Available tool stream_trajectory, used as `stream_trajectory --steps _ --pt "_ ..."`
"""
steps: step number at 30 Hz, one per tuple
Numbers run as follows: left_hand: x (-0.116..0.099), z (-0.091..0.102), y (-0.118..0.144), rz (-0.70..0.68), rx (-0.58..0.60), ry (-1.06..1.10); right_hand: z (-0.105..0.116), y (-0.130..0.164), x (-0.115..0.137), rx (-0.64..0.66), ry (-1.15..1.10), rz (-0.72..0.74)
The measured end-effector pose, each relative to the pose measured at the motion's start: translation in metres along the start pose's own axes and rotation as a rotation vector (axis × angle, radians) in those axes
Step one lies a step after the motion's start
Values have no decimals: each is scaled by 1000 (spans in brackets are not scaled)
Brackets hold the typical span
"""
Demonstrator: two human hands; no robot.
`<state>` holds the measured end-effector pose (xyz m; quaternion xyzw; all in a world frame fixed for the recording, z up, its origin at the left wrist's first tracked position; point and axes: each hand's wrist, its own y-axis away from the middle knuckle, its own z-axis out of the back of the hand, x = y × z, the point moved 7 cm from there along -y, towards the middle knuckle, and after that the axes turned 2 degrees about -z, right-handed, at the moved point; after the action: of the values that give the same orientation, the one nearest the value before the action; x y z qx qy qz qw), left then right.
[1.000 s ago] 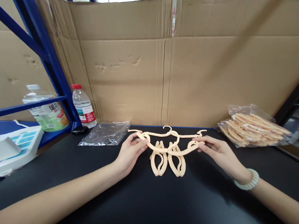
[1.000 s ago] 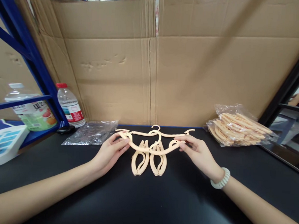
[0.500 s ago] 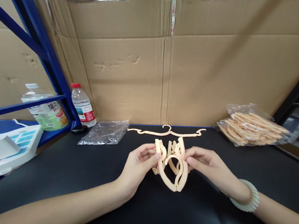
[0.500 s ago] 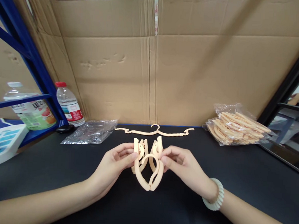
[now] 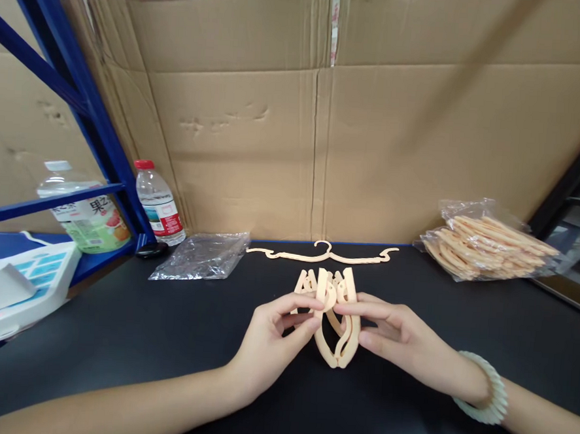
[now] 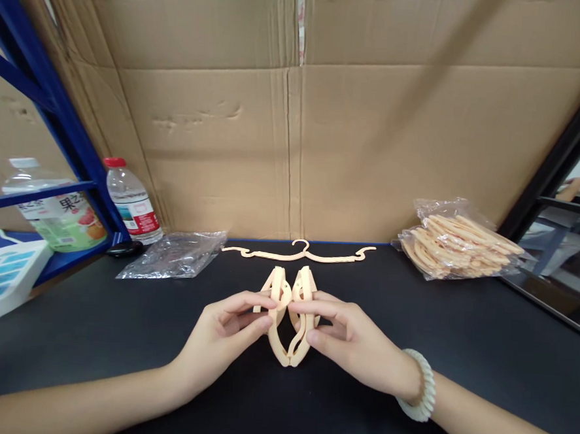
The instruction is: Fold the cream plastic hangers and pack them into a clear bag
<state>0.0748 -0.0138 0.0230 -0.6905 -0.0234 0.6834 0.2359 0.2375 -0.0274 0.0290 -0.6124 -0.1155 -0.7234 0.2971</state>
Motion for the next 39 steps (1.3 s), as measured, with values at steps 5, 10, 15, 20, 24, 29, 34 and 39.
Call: stream_trajectory --steps 5,10,15,20,24,29,34,39 --pt "2 -3 4 -38 41 -27 -4 1 1 54 -29 -6" --pt "7 0 4 2 -12 6 -3 3 2 63 -50 2" --pt "8 1 4 -2 -8 -13 -5 4 7 77 27 20" --pt "2 -2 5 -27 17 -51 -3 6 14 79 193 18" --pt "-3 -7 6 -74 90 -105 -2 7 15 77 278 34" --pt "-12 -11 9 -200 142 -320 -2 8 16 75 271 50" --pt "-19 -12 12 -285 230 -500 10 3 11 71 136 2" --pt "-22 -16 14 -463 412 -815 66 2 -1 -315 212 -86"
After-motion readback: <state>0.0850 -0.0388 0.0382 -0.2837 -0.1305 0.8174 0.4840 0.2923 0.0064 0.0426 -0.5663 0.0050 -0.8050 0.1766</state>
